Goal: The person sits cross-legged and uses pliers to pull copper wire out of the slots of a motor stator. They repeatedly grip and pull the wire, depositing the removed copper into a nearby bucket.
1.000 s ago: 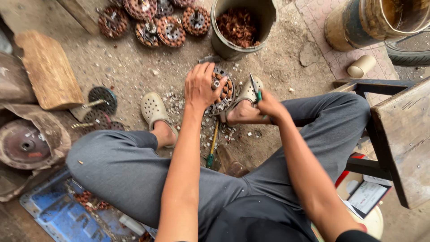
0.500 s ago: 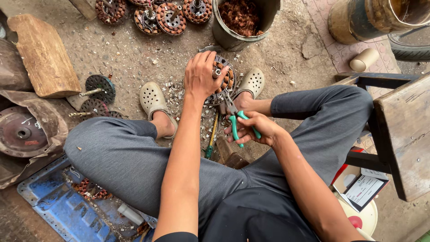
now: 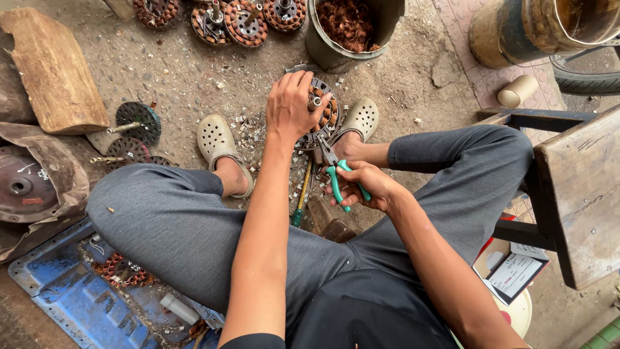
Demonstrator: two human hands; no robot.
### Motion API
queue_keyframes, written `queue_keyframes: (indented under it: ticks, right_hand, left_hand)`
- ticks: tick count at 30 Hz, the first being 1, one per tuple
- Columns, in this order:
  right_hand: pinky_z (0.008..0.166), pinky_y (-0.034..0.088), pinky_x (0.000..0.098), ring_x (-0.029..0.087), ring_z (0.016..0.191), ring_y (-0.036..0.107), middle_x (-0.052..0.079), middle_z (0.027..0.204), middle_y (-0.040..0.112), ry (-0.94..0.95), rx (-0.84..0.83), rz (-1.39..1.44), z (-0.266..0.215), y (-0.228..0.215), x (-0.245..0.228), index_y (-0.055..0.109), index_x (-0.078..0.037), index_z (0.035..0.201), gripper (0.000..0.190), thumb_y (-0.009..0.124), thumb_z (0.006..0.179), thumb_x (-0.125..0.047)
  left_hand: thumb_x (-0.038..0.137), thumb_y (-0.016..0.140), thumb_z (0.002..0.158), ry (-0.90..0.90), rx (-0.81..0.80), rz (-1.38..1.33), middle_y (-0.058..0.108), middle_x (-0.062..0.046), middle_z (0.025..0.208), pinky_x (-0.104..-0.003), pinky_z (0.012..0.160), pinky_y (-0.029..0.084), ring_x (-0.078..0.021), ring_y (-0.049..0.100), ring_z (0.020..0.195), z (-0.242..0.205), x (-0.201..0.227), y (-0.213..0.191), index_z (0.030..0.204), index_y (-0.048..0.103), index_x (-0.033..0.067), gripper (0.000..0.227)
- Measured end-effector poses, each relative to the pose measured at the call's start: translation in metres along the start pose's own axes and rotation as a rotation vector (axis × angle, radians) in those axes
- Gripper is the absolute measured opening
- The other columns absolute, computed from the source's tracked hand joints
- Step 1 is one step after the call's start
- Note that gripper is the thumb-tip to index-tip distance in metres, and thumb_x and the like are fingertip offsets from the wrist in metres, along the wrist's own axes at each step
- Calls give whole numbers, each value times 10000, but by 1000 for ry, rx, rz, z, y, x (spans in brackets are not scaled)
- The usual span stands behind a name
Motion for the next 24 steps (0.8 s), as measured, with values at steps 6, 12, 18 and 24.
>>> queue_keyframes:
  ticks: [6, 12, 18, 24]
  right_hand:
    - [575, 651, 314, 301, 737, 764, 205, 975, 728, 40, 14, 22, -3, 1, 0, 526, 0, 1300, 326, 455, 1050, -197]
    - [350, 470, 182, 208, 618, 721, 115, 839, 692, 24, -3, 49, 7, -9, 2, 563, -11, 1273, 295, 483, 1070, -209]
    - [344, 446, 208, 204, 570, 680, 109, 810, 672, -48, 114, -106, 7, -9, 3, 568, -30, 1243, 285, 498, 1042, -220]
    - [499, 607, 336, 236, 685, 702, 117, 914, 743, -101, 225, -430, -10, -2, -1, 537, -21, 1249, 297, 504, 1031, -220]
  left_hand:
    - [472, 727, 925, 13, 16, 2, 695, -188, 1215, -462, 953, 499, -320, 644, 1135, 0, -1, 2, 1215, 675, -41, 591]
    - [467, 738, 914, 14, 24, 1, 695, -190, 1212, -466, 959, 504, -327, 646, 1135, 0, -3, 6, 1209, 676, -42, 591]
    - [495, 745, 902, 40, 32, 33, 691, -197, 1217, -459, 947, 501, -324, 641, 1122, 1, -2, 6, 1213, 671, -55, 636]
    - [472, 743, 914, -6, -12, 0, 697, -181, 1201, -462, 944, 502, -321, 645, 1116, 0, -3, 5, 1218, 677, -49, 607]
Point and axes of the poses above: each hand's wrist, its own z-axis towards the middle knuckle, its own y-axis out of the palm, x = y × z, the point moved 2 cm from there along z, towards the middle knuckle
